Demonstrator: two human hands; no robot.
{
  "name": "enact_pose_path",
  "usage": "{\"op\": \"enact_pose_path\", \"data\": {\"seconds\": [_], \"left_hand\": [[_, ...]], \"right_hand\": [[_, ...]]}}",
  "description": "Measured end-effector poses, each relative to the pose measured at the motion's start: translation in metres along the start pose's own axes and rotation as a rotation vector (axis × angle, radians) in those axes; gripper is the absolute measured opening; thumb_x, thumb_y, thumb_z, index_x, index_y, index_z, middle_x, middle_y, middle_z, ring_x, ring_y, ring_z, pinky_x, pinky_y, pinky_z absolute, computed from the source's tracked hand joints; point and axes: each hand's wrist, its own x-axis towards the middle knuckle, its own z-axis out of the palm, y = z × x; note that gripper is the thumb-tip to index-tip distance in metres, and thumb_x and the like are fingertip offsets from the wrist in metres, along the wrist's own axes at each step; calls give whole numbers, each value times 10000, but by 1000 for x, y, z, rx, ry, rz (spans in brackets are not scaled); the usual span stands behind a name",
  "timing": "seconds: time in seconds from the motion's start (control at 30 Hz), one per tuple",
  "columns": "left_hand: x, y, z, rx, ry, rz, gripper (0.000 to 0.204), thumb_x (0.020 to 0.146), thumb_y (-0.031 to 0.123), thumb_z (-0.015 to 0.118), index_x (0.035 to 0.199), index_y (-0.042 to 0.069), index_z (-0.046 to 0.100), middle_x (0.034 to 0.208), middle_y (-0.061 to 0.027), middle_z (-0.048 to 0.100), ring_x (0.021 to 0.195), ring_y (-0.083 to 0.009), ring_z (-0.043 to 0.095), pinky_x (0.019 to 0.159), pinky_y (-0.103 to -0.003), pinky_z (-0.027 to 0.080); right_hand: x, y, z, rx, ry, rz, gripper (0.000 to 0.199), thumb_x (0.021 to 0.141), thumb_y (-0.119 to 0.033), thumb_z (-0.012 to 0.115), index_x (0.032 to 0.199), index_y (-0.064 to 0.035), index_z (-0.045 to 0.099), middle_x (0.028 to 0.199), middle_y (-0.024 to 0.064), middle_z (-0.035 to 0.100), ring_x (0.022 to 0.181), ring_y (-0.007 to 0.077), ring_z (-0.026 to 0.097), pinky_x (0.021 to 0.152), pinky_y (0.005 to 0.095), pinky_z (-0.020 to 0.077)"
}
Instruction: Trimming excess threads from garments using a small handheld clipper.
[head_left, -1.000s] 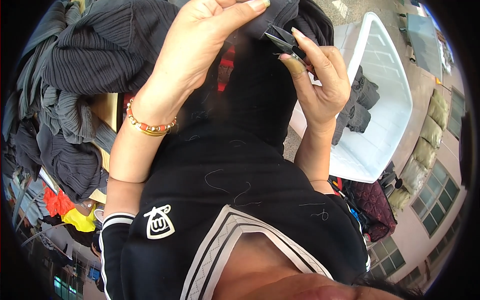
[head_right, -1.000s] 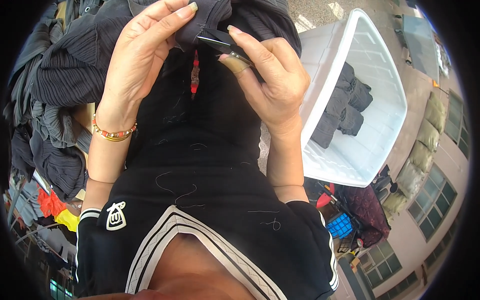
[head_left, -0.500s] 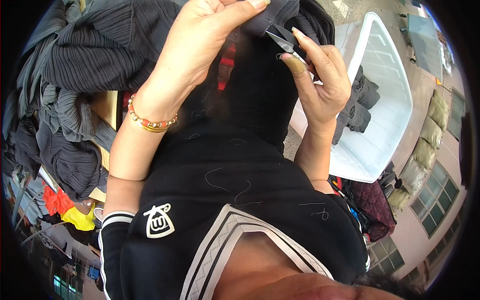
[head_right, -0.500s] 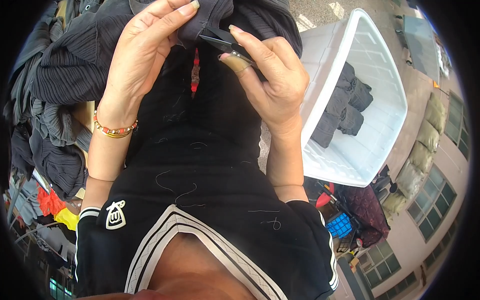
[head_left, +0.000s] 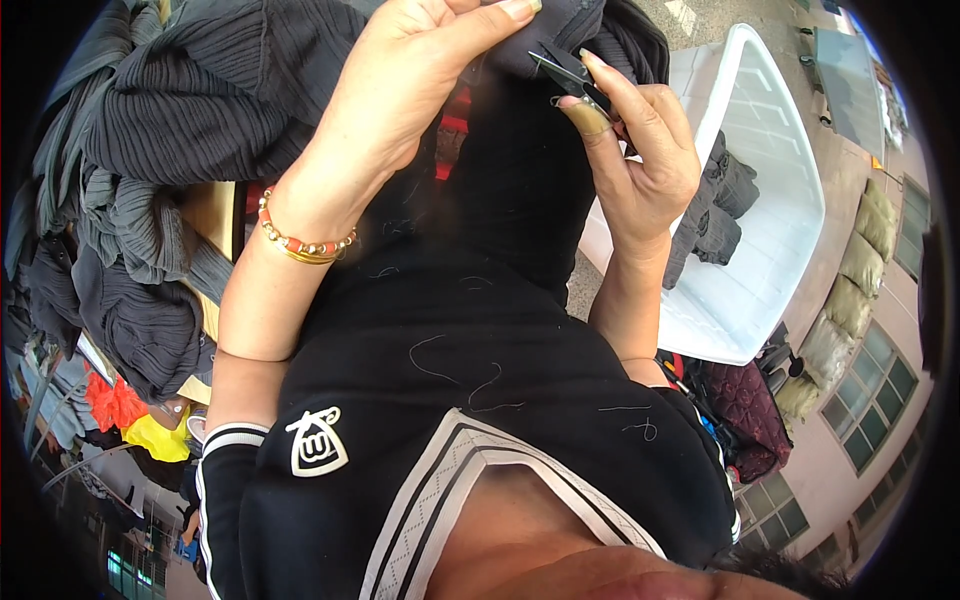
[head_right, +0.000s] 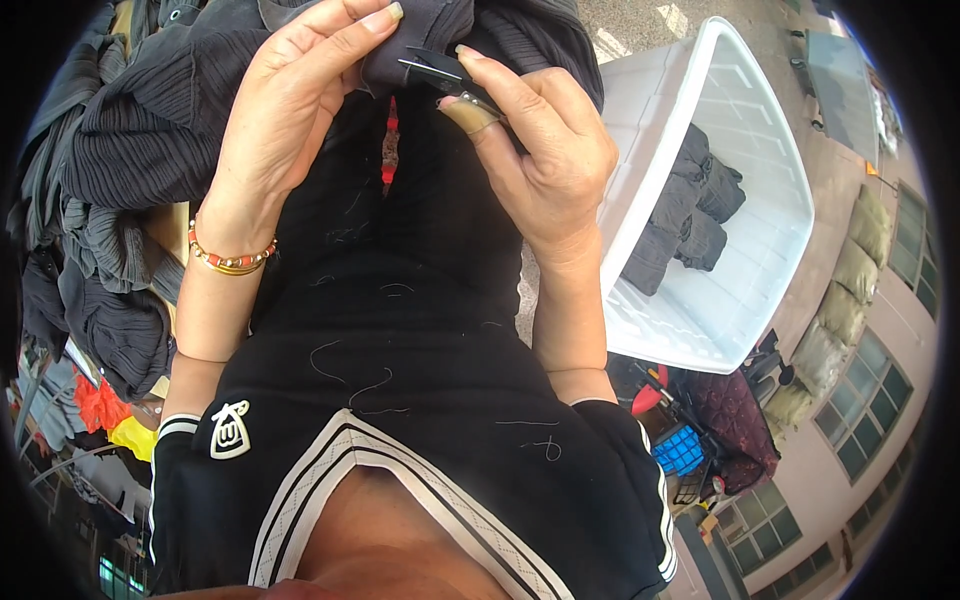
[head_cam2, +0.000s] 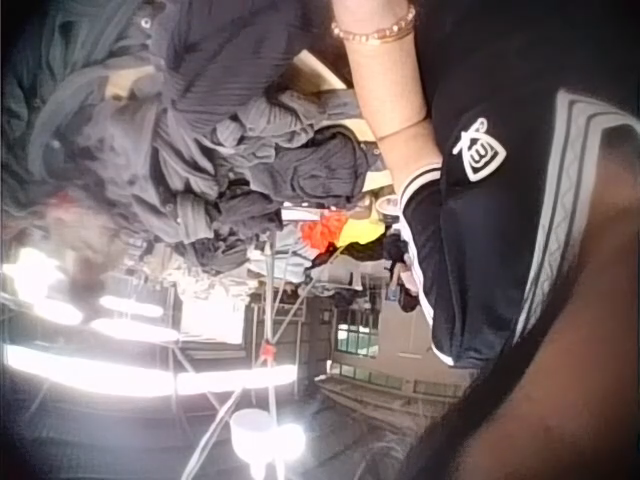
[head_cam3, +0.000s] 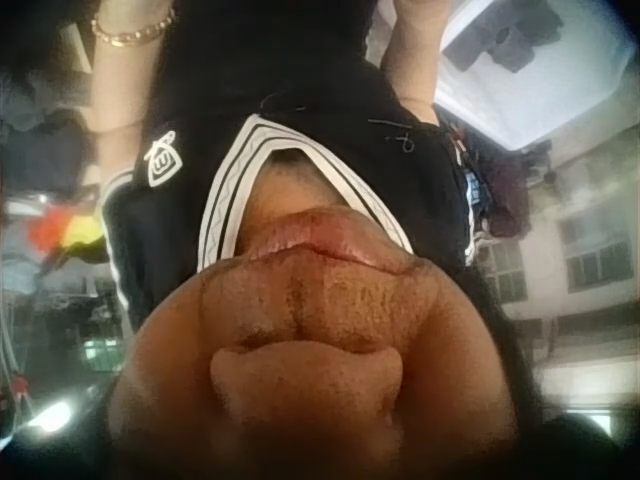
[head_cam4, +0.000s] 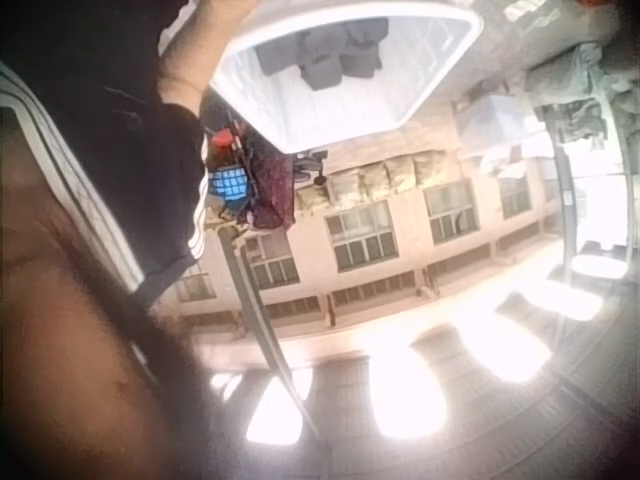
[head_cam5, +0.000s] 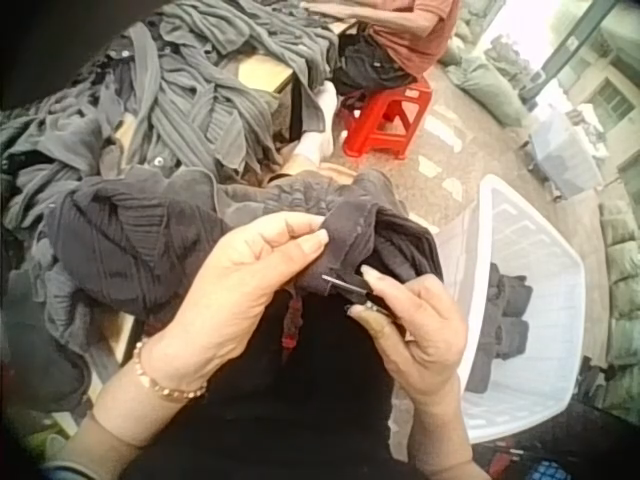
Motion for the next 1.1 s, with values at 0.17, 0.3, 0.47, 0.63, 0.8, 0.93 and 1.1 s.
{"op": "enact_pose_path", "data": {"seconds": [0.17, 0.3, 0.47, 0.63, 0.8, 0.93, 1.1], "left_hand": [[2, 0, 1, -12, -23, -6, 193, 1007, 91, 575, 1161, -12, 628, 1035, -18, 691, 909, -58, 632, 850, -208, 498], [21, -14, -15, -65, -534, 464, 233, 1003, 97, 582, 1204, -18, 608, 1081, -24, 681, 947, -60, 629, 867, -213, 498], [11, 16, 6, 100, -258, -168, 301, 977, 45, 592, 1259, -55, 568, 1130, -50, 664, 999, -65, 610, 884, -223, 499], [32, 5, -11, 357, -477, 240, 287, 967, 23, 597, 1241, -60, 576, 1119, -68, 670, 1005, -75, 622, 880, -221, 510], [15, 6, -13, 877, -174, 232, 258, 928, 45, 665, 1170, -46, 659, 1068, -48, 702, 994, -79, 628, 903, -221, 499], [7, 9, -14, 739, -167, 157, 244, 961, 134, 662, 1130, -40, 692, 962, -4, 710, 858, -52, 638, 786, -185, 505], [-5, 18, -3, 308, -281, -48, 258, 948, 111, 671, 1158, -38, 687, 1029, -40, 720, 943, -86, 660, 866, -206, 504]], "right_hand": [[0, 3, 0, 7, 8, -20, 389, 712, -70, 864, 1088, -62, 763, 698, 15, 569, 577, 93, 498, 508, 234, 386], [7, 3, -1, 228, 90, 136, 365, 757, -58, 843, 1111, -56, 752, 744, -32, 547, 611, 29, 435, 537, 190, 317], [34, 10, 7, 648, -11, 483, 385, 882, -7, 728, 1247, 35, 612, 908, -20, 625, 747, 17, 521, 656, 165, 409], [35, 31, -1, 527, -40, 448, 145, 886, -64, 753, 1010, 7, 731, 738, -60, 596, 606, 7, 450, 530, 153, 323], [33, 32, -11, 834, 28, 437, 91, 868, -39, 762, 943, 6, 734, 831, 27, 720, 747, 42, 644, 674, 143, 490], [34, 26, -16, 769, 113, 395, 129, 914, -68, 718, 1008, 20, 707, 743, -18, 607, 558, 15, 431, 483, 180, 290], [31, 42, -33, 760, 242, 378, 150, 906, -40, 712, 1033, 40, 703, 750, -7, 610, 537, 26, 420, 477, 201, 270]]}}
